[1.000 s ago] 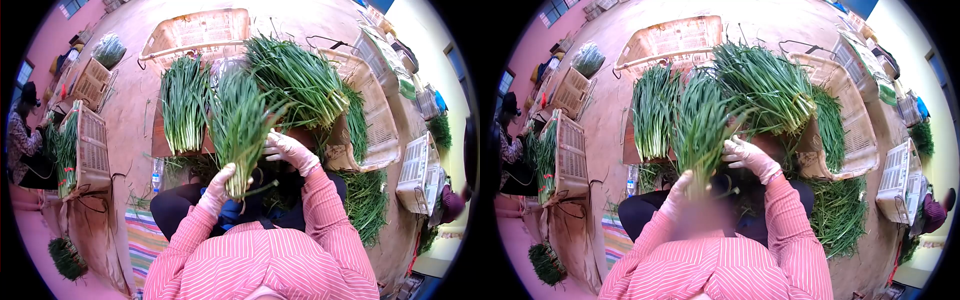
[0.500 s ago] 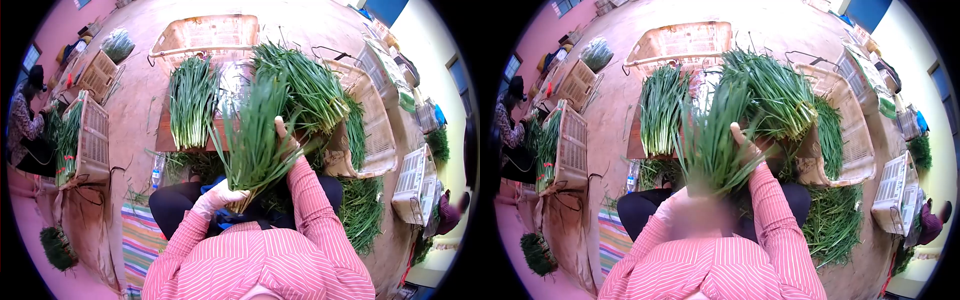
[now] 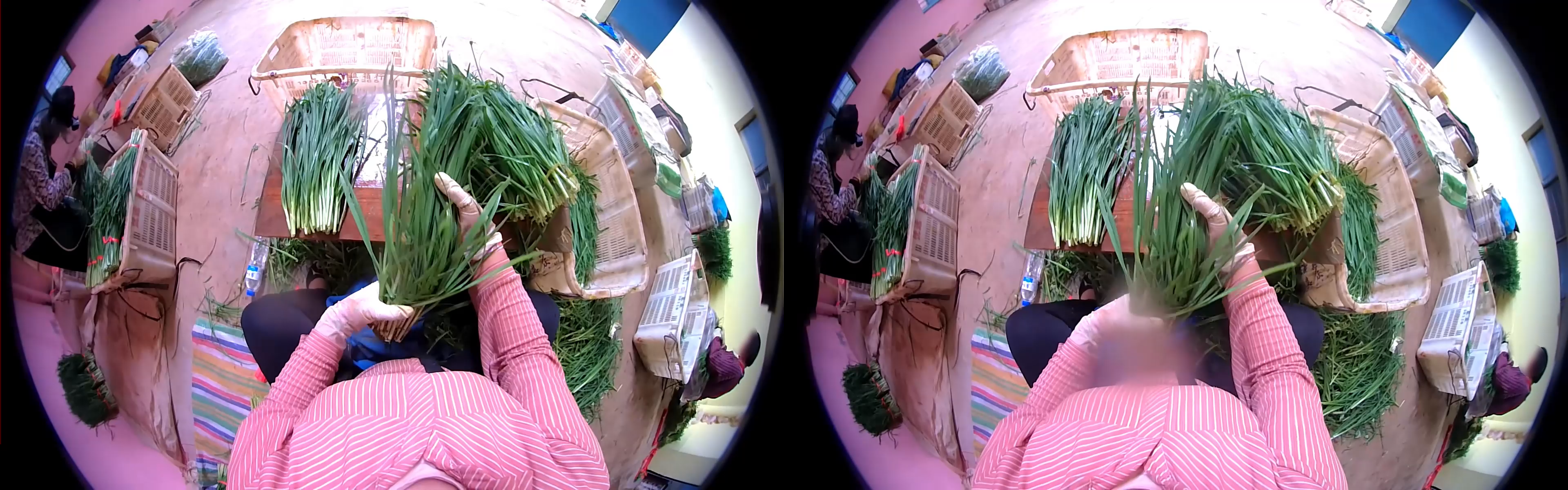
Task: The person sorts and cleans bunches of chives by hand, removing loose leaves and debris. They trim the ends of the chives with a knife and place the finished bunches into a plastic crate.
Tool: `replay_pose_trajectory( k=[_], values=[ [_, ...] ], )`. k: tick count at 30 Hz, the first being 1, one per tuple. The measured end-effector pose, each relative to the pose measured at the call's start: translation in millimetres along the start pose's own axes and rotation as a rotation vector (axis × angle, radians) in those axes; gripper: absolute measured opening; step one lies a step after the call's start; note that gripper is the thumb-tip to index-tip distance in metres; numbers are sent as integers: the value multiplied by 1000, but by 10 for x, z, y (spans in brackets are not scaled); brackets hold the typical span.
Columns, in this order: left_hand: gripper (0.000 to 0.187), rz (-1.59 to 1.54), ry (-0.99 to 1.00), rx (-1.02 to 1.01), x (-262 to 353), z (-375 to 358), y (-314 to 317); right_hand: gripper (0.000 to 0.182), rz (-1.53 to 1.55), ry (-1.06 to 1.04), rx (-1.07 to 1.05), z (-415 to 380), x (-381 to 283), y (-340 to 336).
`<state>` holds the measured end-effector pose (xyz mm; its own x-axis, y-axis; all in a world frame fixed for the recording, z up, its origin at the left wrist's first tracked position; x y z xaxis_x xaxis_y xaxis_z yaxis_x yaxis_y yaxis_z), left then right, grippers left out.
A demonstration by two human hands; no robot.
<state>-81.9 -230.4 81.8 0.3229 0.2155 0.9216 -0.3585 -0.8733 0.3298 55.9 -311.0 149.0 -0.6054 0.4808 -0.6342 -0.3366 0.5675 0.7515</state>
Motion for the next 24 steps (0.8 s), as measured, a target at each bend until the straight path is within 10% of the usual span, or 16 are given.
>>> replay_pose_trajectory(
  k=[4, 7, 9, 13, 15, 17, 19, 24],
  values=[
    [52, -569, -145, 70, -147, -23, 109, 44, -87, 14, 349, -2, -96, -125],
    [46, -894, -273, 143, -284, 38, 80, 48, 239, -15, 175, 333, 162, -1554],
    [47, -1006, -170, 63, -443, 169, -16, 53, -287, 116, 711, -195, -98, -1023],
    [45, -1072, -93, 48, -121, 274, 142, 67, -676, -148, 744, -817, -228, -870],
    [43, -1052, -139, 128, -479, 356, -20, 68, -976, 39, 584, -922, 101, -719],
    [42, -1044, -135, 124, -356, 374, 98, 59, -697, 122, 679, -1075, 436, -457],
    [41, -1033, -128, 122, -322, 407, 149, 44, -375, 213, 288, -959, 756, -169],
    [47, -775, -218, 151, -379, 447, 124, 25, -345, 137, 305, -887, 952, -270]
  ],
)
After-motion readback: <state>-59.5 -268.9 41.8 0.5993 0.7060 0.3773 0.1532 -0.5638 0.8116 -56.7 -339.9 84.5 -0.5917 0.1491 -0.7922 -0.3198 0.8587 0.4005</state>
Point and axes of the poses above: each hand's wrist, its own z-axis towards the middle knuckle, its own y-axis out of the palm, x = y × z, the point moved 8 cm from there along z, towards the middle knuckle, and after that the axes turned 3 degrees about x, right-handed, at the moved point
